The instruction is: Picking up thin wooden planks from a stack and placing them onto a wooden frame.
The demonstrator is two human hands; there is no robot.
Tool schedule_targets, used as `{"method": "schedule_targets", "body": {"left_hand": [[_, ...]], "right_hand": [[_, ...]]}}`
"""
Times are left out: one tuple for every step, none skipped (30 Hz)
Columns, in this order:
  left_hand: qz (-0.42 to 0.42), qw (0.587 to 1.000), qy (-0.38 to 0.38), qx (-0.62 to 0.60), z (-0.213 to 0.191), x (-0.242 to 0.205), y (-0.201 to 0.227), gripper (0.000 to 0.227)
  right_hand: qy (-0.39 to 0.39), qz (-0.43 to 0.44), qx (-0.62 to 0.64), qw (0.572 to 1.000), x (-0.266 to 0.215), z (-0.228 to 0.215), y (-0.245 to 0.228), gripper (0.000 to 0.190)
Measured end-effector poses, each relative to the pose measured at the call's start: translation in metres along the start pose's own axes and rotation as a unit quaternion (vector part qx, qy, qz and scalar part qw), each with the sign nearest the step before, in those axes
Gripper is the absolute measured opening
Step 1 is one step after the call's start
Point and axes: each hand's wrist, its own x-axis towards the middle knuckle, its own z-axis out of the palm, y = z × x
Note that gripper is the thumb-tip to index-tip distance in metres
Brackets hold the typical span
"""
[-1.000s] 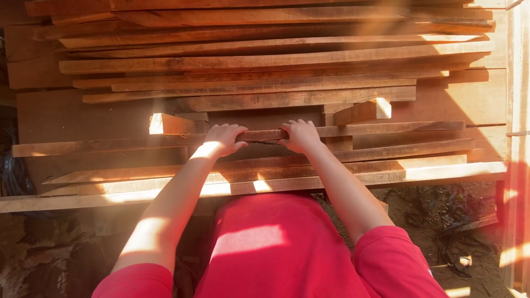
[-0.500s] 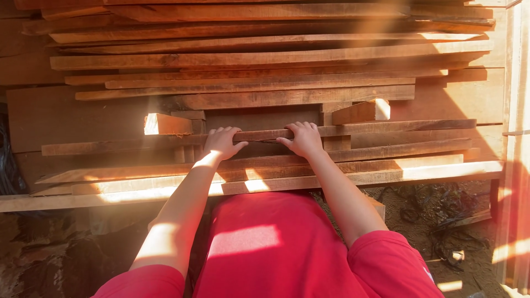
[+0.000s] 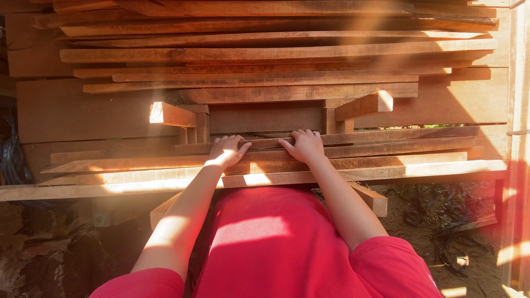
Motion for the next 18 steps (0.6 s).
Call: {"method": "schedule_targets", "body": {"left_hand": [[0.001,1.000,0.000,0.001,-0.001,0.001,0.000,0.051],[0.003,1.000,0.000,0.007,-0.002,0.001,0.000,0.053],[0.003,1.000,-0.002,0.012,-0.001,0.000,0.001,0.056],[0.003,1.000,-0.003,0.011,0.004,0.001,0.001,0.056],[-0.004,1.000,0.004,0.007,0.005,0.003,0.000,0.058],[-0.012,1.000,0.011,0.003,0.006,0.006,-0.001,0.061],[-0.012,1.000,0.012,0.003,0.002,0.004,0.000,0.061],[-0.021,0.999,0.027,-0.004,-0.002,0.002,0.002,0.058],[-0.029,0.999,0.041,-0.012,-0.004,0.000,0.005,0.056],[-0.029,0.999,0.039,-0.012,-0.002,0.000,0.006,0.056],[-0.038,0.997,0.057,-0.021,-0.001,-0.001,0.006,0.052],[-0.047,0.996,0.074,-0.029,-0.001,-0.001,0.006,0.048],[-0.046,0.996,0.074,-0.030,0.002,0.001,0.006,0.048],[-0.046,0.995,0.079,-0.034,0.005,0.003,0.005,0.046],[-0.048,0.995,0.082,-0.038,0.010,0.002,0.003,0.044],[-0.050,0.995,0.081,-0.039,0.016,0.003,0.000,0.044],[-0.028,0.994,0.103,-0.033,0.019,0.007,-0.003,0.042],[-0.007,0.992,0.124,-0.027,0.023,0.010,-0.006,0.043]], "right_hand": [[0.001,0.001,0.001,1.000,0.001,0.002,0.000,0.066],[0.013,-0.002,-0.008,1.000,0.002,0.004,0.000,0.066],[0.023,-0.005,-0.018,1.000,0.001,0.007,0.000,0.066],[0.022,-0.005,-0.018,1.000,-0.002,0.008,0.001,0.066],[0.031,-0.005,-0.023,0.999,-0.001,0.007,-0.001,0.068],[0.040,-0.005,-0.028,0.999,0.000,0.005,-0.002,0.070],[0.040,-0.006,-0.028,0.999,-0.001,0.000,-0.004,0.070],[0.046,-0.004,-0.012,0.999,-0.001,-0.005,-0.006,0.071],[0.051,0.000,0.004,0.999,-0.004,-0.009,-0.006,0.073],[0.050,0.002,0.004,0.999,-0.009,-0.015,-0.009,0.073],[0.046,0.014,0.029,0.998,-0.013,-0.020,-0.012,0.070],[0.043,0.027,0.053,0.997,-0.016,-0.026,-0.016,0.067],[0.043,0.028,0.052,0.997,-0.016,-0.024,-0.013,0.067],[0.050,0.016,0.047,0.998,-0.016,-0.021,-0.011,0.063],[0.056,0.003,0.042,0.998,-0.017,-0.017,-0.010,0.060],[0.054,0.003,0.042,0.998,-0.021,-0.011,-0.009,0.060],[0.096,-0.025,0.041,0.994,-0.023,-0.007,-0.008,0.054],[0.138,-0.053,0.040,0.988,-0.025,-0.003,-0.006,0.049]]}}
